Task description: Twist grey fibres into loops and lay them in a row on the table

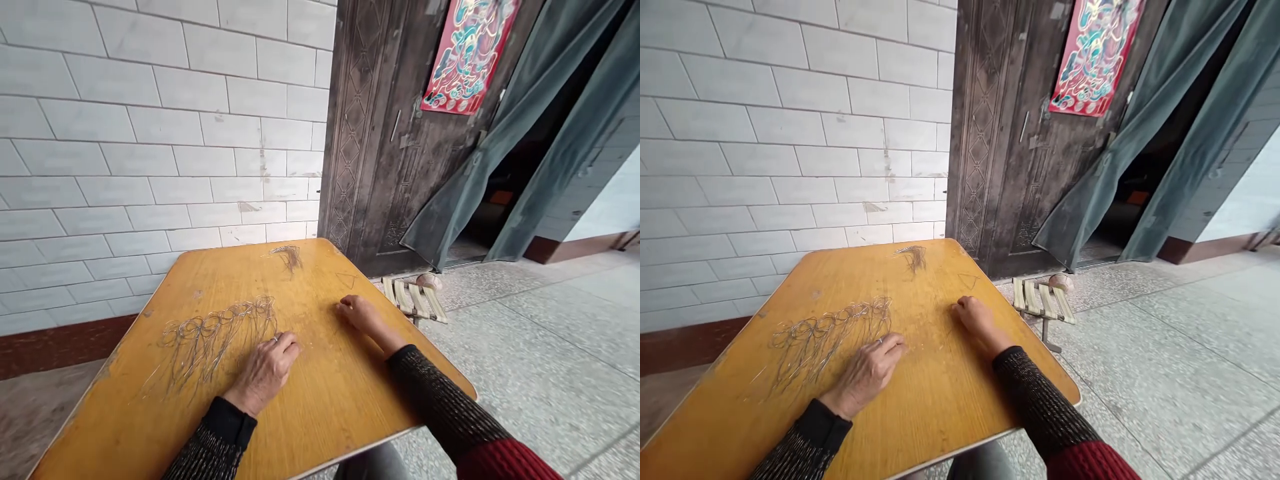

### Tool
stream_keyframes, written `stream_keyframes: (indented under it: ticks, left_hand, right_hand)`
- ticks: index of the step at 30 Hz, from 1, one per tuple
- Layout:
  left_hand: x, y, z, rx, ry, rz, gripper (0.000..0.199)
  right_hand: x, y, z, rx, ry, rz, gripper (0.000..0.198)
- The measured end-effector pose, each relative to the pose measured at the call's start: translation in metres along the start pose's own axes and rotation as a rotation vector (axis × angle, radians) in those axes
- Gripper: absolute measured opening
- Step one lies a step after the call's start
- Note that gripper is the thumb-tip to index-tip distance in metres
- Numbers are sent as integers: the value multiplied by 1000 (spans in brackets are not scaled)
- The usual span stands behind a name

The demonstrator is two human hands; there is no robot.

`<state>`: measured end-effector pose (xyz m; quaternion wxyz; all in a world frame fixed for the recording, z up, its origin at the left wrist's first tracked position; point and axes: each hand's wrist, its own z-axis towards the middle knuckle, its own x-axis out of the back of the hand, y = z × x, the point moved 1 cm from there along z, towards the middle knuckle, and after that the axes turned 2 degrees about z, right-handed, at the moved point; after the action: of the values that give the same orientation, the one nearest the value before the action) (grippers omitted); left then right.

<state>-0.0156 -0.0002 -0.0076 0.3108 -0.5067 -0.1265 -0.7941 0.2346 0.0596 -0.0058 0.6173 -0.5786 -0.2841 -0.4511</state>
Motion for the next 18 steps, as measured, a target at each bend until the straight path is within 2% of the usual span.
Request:
stream_keyframes:
  ticks: [5, 8, 14, 18]
  left_hand:
    - [1, 4, 1, -14, 91, 62, 23]
    - [10, 14, -5, 14, 70, 59, 21]
    - [38, 40, -52, 168, 50, 29, 21]
    - [35, 41, -79, 297, 88, -59, 20]
  right_hand:
    - [-8, -7, -12, -8, 6, -99, 19]
    - [-9, -3, -20, -22, 7, -126, 21]
    - [-12, -1, -33, -17, -8, -181, 25]
    - [-10, -3, -43, 3, -6, -190, 25]
